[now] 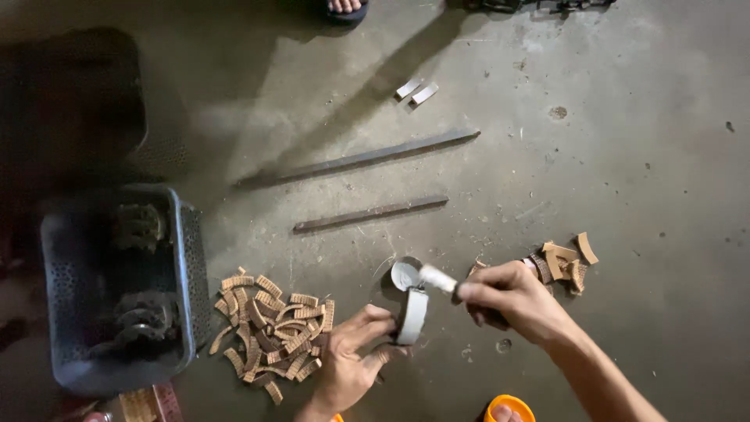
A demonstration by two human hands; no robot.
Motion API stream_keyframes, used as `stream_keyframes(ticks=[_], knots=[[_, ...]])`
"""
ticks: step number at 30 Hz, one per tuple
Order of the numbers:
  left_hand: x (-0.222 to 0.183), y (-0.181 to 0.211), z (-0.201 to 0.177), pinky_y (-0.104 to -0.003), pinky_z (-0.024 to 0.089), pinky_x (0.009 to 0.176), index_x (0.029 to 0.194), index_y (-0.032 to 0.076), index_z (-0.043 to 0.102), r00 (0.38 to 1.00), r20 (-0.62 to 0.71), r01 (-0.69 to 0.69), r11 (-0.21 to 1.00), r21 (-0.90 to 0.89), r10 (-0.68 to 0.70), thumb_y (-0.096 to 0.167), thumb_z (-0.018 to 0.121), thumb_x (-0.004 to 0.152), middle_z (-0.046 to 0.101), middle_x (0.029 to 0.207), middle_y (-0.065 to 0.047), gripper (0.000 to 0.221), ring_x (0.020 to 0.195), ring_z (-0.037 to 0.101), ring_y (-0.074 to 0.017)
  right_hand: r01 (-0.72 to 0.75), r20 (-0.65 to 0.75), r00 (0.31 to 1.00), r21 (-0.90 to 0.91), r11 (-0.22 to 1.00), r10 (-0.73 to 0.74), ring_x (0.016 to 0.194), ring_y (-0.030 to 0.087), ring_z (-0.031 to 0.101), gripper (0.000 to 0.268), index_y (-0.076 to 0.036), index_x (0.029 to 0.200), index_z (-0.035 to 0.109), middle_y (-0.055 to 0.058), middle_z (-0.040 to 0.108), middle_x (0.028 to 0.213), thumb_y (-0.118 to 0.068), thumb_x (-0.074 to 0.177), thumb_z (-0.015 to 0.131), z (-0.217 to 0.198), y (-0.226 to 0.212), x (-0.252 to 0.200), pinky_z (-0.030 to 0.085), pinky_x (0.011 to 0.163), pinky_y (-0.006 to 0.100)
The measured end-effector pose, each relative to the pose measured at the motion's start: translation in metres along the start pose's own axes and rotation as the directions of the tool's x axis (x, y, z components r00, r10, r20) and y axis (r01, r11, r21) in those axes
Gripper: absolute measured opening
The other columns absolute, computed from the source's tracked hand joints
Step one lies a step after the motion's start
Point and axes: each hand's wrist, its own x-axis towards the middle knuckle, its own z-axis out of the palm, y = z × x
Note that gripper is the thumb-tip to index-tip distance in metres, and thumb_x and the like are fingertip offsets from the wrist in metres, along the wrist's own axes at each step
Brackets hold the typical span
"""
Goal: Applying adhesive to small friction strips and attaching them to metal brake shoe frames
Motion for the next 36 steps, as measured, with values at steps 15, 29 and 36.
stream_keyframes(ticks=[15,29,36], knots=[[0.315,-0.162,0.056,-0.027,0.045,0.052,0.099,0.009,0.082,0.887,-0.434,0.366,0.813,0.454,-0.157,0.018,0.079,0.075,0.074,0.066,0.001,0.026,0.053,0.058,-0.0116,-0.007,-0.346,0.926,0.391,0.920,0.154,0.042,0.022,0.056,0.025,0.016,0.090,0.085,0.024,0.075,0.055,-0.006,0.087,0.073,-0.052,0.291,0.021,0.041,0.042,0.030],[0.368,-0.233,0.047,-0.027,0.049,0.048,0.071,0.002,0.072,0.779,-0.578,0.438,0.871,0.225,-0.243,0.018,0.085,0.074,0.065,0.054,-0.004,0.020,0.044,0.057,-0.0129,0.033,-0.410,0.904,0.343,0.939,0.118,0.043,0.023,0.061,0.019,0.019,0.081,0.085,0.021,0.072,0.052,0.003,0.084,0.075,-0.059,0.269,0.014,0.047,0.044,0.032],[0.271,-0.146,-0.009,-0.047,0.053,0.070,0.089,0.001,0.060,0.980,0.201,-0.177,0.517,0.837,0.011,0.012,0.062,0.091,0.063,0.088,-0.015,0.011,0.076,0.064,-0.0351,-0.027,-0.509,0.860,-0.120,0.992,-0.038,0.051,0.015,0.054,0.014,0.003,0.091,0.087,0.007,0.066,0.062,-0.005,0.082,0.079,-0.033,0.155,0.012,0.043,0.045,0.029]])
